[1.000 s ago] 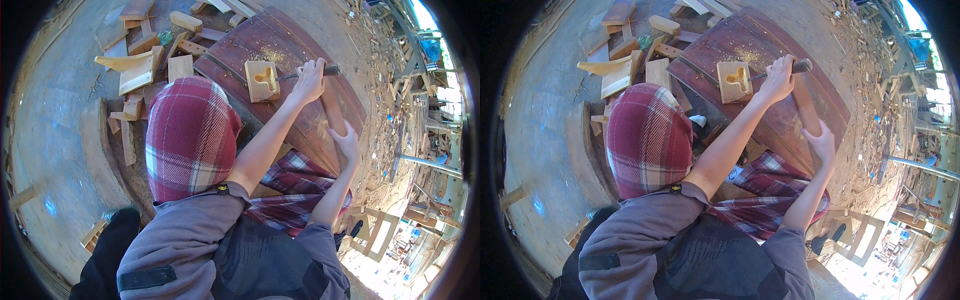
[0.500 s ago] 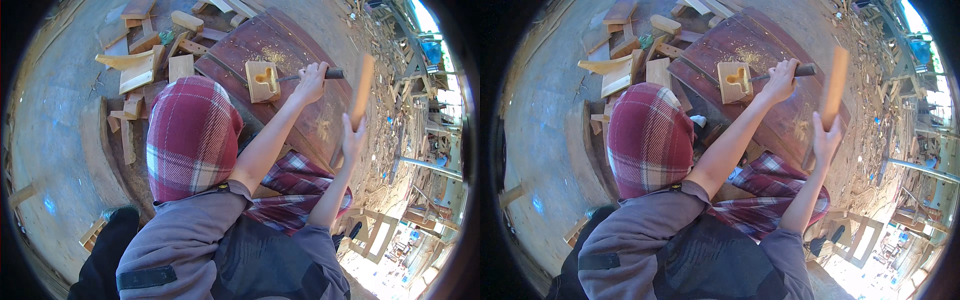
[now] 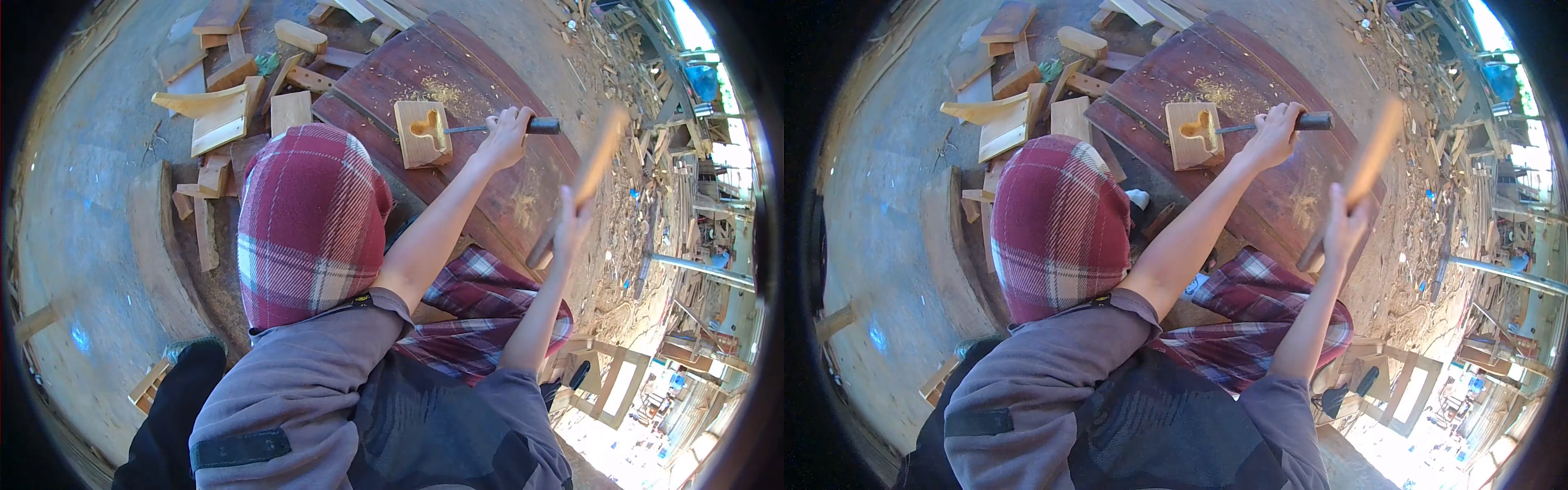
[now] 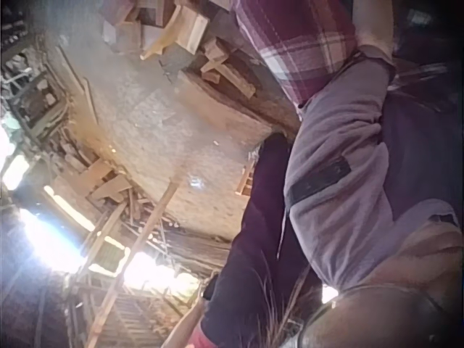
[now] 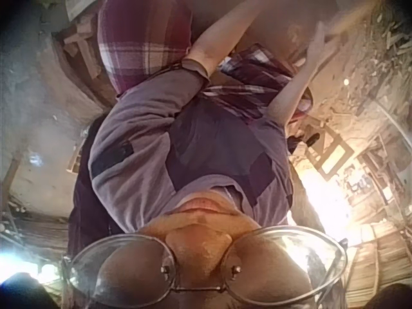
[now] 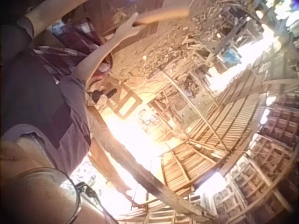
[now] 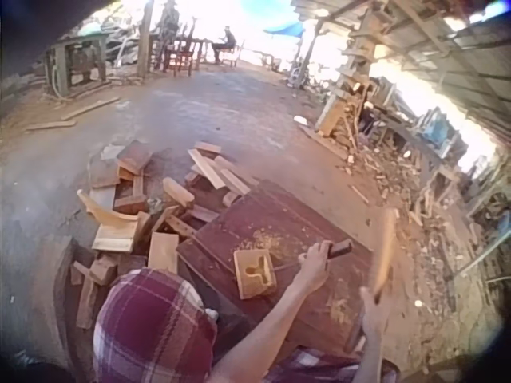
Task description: The recorder is using a hammer and a chisel to shape or hollow out a piece of wood on a workbench.
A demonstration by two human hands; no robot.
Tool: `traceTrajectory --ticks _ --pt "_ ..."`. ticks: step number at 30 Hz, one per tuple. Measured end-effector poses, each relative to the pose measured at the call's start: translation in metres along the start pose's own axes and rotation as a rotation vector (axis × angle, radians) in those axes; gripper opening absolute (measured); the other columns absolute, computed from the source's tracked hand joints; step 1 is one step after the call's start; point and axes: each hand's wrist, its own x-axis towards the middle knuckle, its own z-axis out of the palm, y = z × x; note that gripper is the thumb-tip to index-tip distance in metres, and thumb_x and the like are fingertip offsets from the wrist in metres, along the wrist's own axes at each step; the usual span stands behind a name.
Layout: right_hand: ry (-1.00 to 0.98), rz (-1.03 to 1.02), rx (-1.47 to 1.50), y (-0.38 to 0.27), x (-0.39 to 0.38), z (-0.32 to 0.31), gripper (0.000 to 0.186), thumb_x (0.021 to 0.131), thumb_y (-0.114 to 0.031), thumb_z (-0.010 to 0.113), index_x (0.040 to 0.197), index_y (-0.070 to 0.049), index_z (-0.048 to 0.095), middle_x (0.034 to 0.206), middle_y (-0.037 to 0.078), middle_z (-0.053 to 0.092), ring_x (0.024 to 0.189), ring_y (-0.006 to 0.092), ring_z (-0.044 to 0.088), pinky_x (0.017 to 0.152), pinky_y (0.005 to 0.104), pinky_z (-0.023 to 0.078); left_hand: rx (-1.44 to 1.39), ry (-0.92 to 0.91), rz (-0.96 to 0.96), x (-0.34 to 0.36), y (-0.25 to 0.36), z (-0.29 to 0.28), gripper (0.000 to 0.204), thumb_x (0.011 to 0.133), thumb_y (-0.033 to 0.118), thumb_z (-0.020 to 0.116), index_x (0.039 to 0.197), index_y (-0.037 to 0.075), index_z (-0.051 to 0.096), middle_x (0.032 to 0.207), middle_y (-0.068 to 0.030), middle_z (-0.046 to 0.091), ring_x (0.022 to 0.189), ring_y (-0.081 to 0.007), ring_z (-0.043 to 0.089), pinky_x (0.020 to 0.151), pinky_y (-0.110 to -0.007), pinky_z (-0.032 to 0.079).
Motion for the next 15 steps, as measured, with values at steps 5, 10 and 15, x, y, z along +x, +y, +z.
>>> traceTrajectory --ticks 5,10,15 --pt "-0.042 -0.163 -0.162 -0.016 -0.009 0.003 0.045 0.086 -0.03 0.072 0.11 0.006 0.059 0.091 0.016 0.066 0.081 0.0198 0.061 0.077 0.034 0.049 -0.023 -0.005 -0.009 -0.006 -0.002 0.003 0.035 0.087 0.004 0.059 0.118 0.014 0.048 0.107 -0.01 0.053 0.107 -0.0318 0.05 0.089 -0.049 0.031" --pt "0.069 -0.018 0.187 -0.005 -0.003 0.002 0.049 0.085 -0.033 0.073 0.108 0.008 0.058 0.096 0.018 0.067 0.086 0.024 0.065 0.08 0.0369 0.05 -0.049 0.028 0.003 -0.002 -0.002 0.006 0.034 0.087 0.005 0.06 0.118 0.014 0.049 0.107 -0.0099 0.054 0.107 -0.031 0.051 0.089 -0.048 0.031" --pt "-0.104 -0.102 -0.214 -0.01 -0.005 0.009 0.055 0.083 -0.037 0.074 0.111 0.008 0.058 0.106 0.023 0.066 0.094 0.029 0.066 0.084 0.0388 0.05 -0.02 0.044 -0.074 -0.006 -0.014 0.0 0.032 0.087 0.006 0.06 0.117 0.013 0.051 0.106 -0.0101 0.054 0.107 -0.0312 0.051 0.089 -0.048 0.031"
